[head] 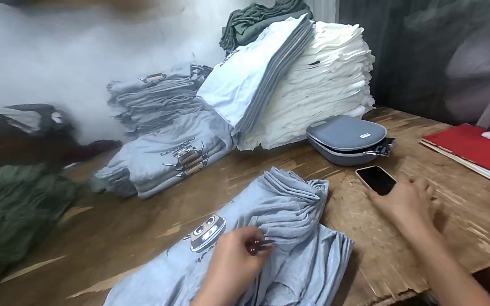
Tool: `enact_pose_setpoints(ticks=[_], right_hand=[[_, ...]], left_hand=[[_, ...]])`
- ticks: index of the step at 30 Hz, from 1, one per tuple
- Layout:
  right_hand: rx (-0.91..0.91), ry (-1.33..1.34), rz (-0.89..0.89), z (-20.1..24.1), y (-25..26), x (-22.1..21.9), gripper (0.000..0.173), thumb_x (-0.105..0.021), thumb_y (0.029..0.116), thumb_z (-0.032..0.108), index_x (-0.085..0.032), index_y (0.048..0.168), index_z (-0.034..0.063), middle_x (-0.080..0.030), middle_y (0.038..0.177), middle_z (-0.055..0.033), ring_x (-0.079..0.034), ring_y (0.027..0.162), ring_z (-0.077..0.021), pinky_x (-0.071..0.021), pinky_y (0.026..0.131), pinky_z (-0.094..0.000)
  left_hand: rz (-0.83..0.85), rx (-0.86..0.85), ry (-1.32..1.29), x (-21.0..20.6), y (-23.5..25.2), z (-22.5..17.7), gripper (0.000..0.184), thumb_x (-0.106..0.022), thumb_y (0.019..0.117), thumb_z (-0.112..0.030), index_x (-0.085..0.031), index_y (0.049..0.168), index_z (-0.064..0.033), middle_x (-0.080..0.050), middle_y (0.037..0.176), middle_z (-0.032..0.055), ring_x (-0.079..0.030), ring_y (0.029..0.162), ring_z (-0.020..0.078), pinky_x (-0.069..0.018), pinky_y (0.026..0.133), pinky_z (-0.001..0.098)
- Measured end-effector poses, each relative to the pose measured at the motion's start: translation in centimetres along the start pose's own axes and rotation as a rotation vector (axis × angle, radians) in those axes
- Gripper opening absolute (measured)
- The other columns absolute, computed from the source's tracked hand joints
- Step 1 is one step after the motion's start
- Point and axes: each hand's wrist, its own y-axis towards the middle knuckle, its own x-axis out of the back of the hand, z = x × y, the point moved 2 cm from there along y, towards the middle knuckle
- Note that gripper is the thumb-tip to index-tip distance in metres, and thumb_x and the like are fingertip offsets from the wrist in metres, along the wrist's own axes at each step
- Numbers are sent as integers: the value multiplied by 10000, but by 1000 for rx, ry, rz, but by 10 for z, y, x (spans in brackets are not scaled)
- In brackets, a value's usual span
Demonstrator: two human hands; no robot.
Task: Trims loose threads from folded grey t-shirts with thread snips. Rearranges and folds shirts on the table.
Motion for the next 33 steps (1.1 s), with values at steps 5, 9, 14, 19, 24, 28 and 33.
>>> enact_pose_setpoints(ticks=[5,9,14,19,24,28,33], right_hand=[[596,180,-145,55,-117,0,313,-659,917,413,-787,821,144,-743,1023,-111,-681,1013,-393,-487,830,-656],[691,98,29,82,-172,-41,274,-745,834,446,-798,802,178,-716,994,-70,-659,998,-329,-474,844,-581],[910,307,433,69,-181,-20,192,-664,954,245,-783,859,127,-729,989,-85,-671,975,-320,-477,894,-570],[939,254,475,55,-184,0,465,-624,975,531,-767,891,97,-733,946,-99,-678,935,-300,-431,962,-563],[924,75,379,61,-181,-15,238,-693,955,273,-741,1044,57,-727,1054,-152,-708,965,-344,-546,823,-520],[733,207,462,53,-180,-3,233,-706,952,209,-705,1049,-4,-714,1072,-194,-713,940,-359,-540,847,-548],[630,376,302,39,-195,-21,183,-748,918,257,-796,871,86,-708,1054,-172,-681,936,-328,-504,839,-538]], left_hand=[[48,86,-91,1,6,7,227,-797,782,-405,-742,829,-190,-607,658,-103,-539,569,32,-470,556,295],[5,64,-89,-4,2,9,216,-791,764,-413,-727,802,-211,-602,645,-125,-541,557,11,-470,536,268],[-97,-146,-149,-10,-5,14,182,-810,782,-246,-721,917,-163,-638,705,-92,-555,575,-1,-470,521,201],[-100,-298,-123,-15,-4,13,89,-719,796,-179,-792,844,-195,-712,780,-94,-643,693,-12,-545,625,215],[-40,-195,-19,-9,-6,4,180,-688,778,-153,-815,893,-205,-748,847,-64,-682,730,33,-579,655,281],[105,-256,2,-2,-19,-4,361,-721,765,-111,-783,1118,-150,-732,975,51,-706,864,187,-601,770,404],[80,-394,113,-2,-32,-14,406,-805,855,-332,-754,1217,-155,-714,1011,100,-679,953,291,-566,851,499]])
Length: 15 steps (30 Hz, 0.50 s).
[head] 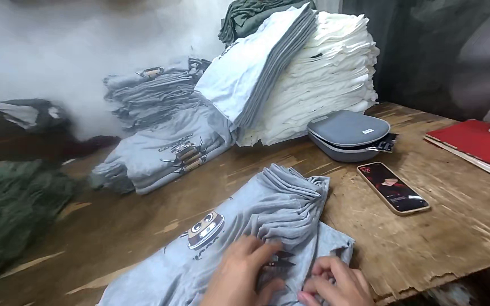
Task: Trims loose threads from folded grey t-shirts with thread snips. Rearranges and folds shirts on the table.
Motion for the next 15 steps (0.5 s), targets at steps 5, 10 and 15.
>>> enact_pose_setpoints(ticks=[5,10,15], right_hand=[[-87,161,6,-6,-5,3,199,-648,943,183,-727,836,34,-679,1118,-168,-655,1023,-307,-512,883,-521],[-117,101,-43,4,-2,-9,160,-802,845,284,-825,875,128,-702,1042,-135,-639,957,-332,-486,820,-546],[-101,455,13,-12,-6,-1,114,-751,894,157,-761,862,48,-664,1027,-126,-627,1006,-239,-512,907,-445]], left_hand=[[-172,-210,211,3,-5,-9,164,-631,1005,-289,-780,1025,-224,-717,890,-18,-643,831,202,-480,717,398],[9,-184,112,-12,4,-1,267,-755,773,-151,-766,1036,-196,-697,881,43,-686,856,277,-547,731,507],[-60,-188,-103,-15,8,21,144,-727,773,-116,-768,897,-177,-725,809,-38,-687,772,117,-576,745,353]])
